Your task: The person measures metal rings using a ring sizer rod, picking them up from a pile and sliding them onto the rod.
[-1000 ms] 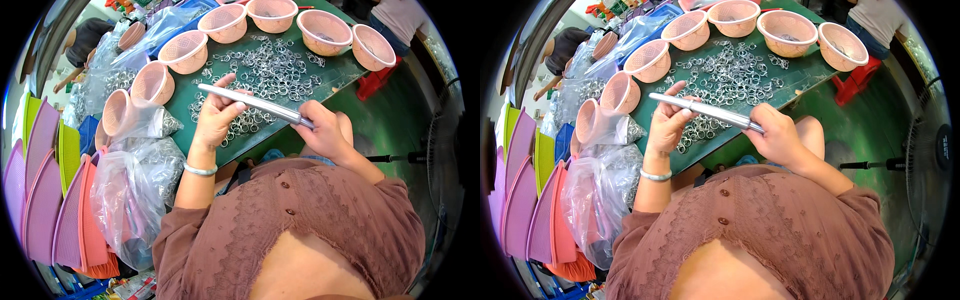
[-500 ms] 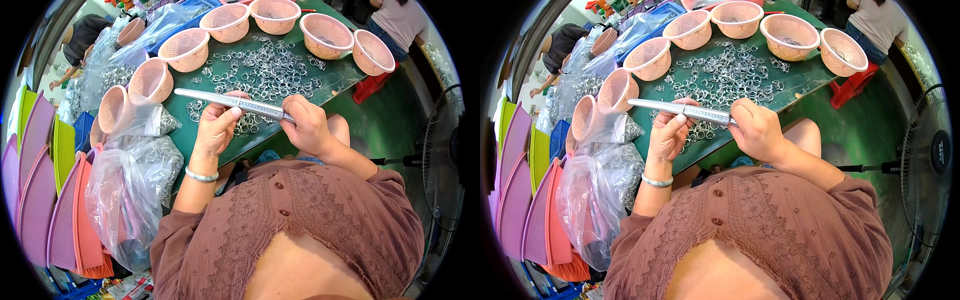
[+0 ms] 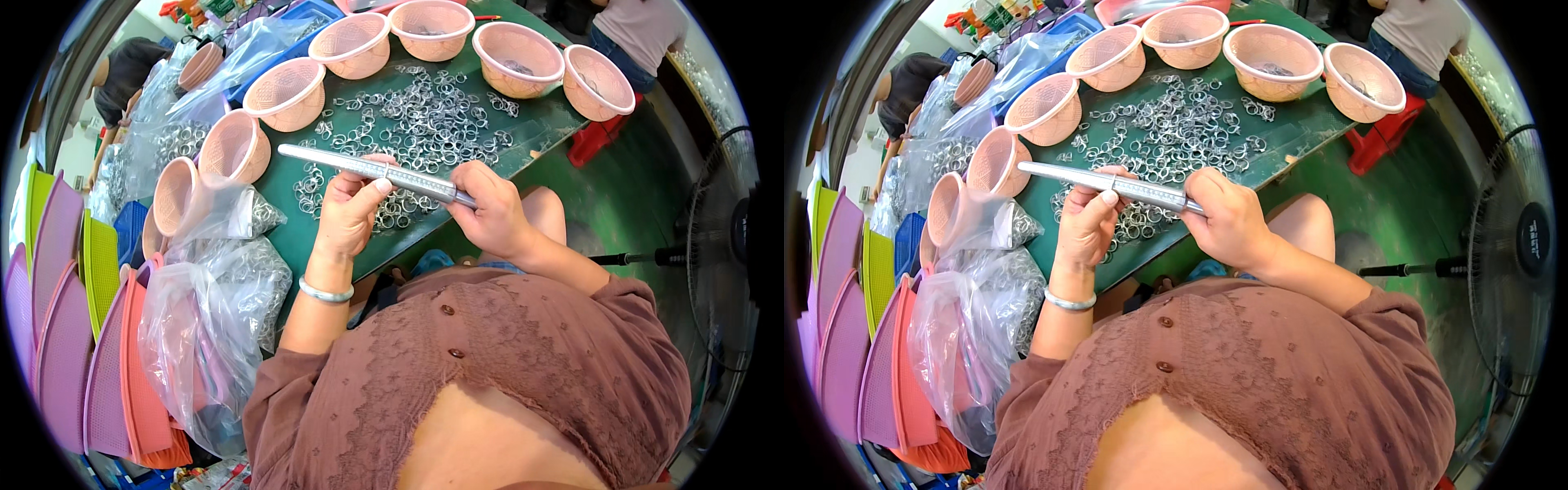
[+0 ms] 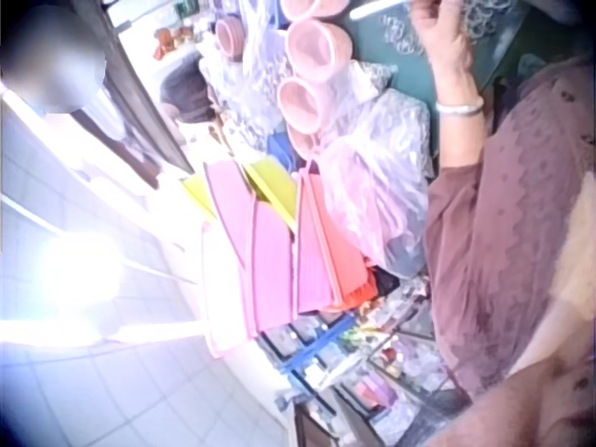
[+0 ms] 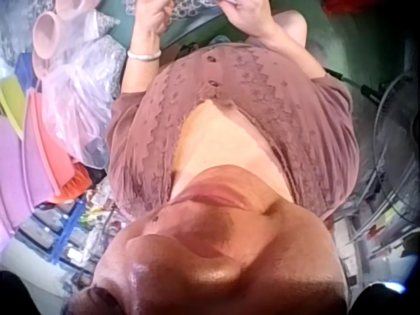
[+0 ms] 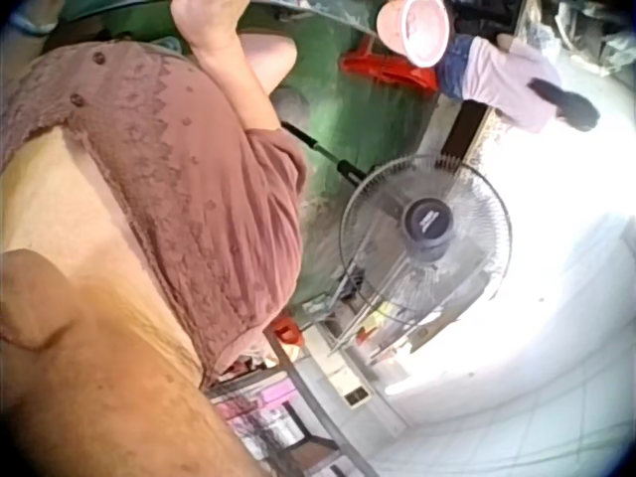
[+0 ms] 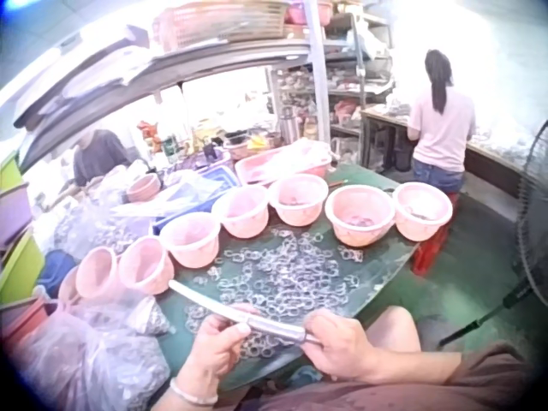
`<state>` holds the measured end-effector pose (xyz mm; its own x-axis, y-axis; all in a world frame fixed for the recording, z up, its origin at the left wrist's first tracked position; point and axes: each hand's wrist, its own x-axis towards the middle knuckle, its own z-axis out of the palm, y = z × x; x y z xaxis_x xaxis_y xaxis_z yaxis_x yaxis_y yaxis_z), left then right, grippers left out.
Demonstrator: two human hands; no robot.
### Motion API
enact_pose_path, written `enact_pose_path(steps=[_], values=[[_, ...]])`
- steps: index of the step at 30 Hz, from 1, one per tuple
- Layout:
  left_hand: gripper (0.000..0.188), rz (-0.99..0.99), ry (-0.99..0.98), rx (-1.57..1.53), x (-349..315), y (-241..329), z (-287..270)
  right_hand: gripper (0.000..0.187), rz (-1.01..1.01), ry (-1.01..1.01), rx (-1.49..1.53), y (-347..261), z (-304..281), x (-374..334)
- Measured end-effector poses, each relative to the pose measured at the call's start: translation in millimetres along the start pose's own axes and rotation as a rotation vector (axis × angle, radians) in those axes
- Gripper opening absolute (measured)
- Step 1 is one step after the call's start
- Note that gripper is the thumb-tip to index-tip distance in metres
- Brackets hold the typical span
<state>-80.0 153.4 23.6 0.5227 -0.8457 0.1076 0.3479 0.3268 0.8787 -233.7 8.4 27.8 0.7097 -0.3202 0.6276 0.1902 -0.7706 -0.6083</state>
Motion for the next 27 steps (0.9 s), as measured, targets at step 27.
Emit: enact_pose_path(steps=[27], values=[[0.027,-0.064,-0.279,0.242,105.7,-9.3,111.6,0.019,0.206,0.328,0.105,43.0,-79.7,-19.3]])
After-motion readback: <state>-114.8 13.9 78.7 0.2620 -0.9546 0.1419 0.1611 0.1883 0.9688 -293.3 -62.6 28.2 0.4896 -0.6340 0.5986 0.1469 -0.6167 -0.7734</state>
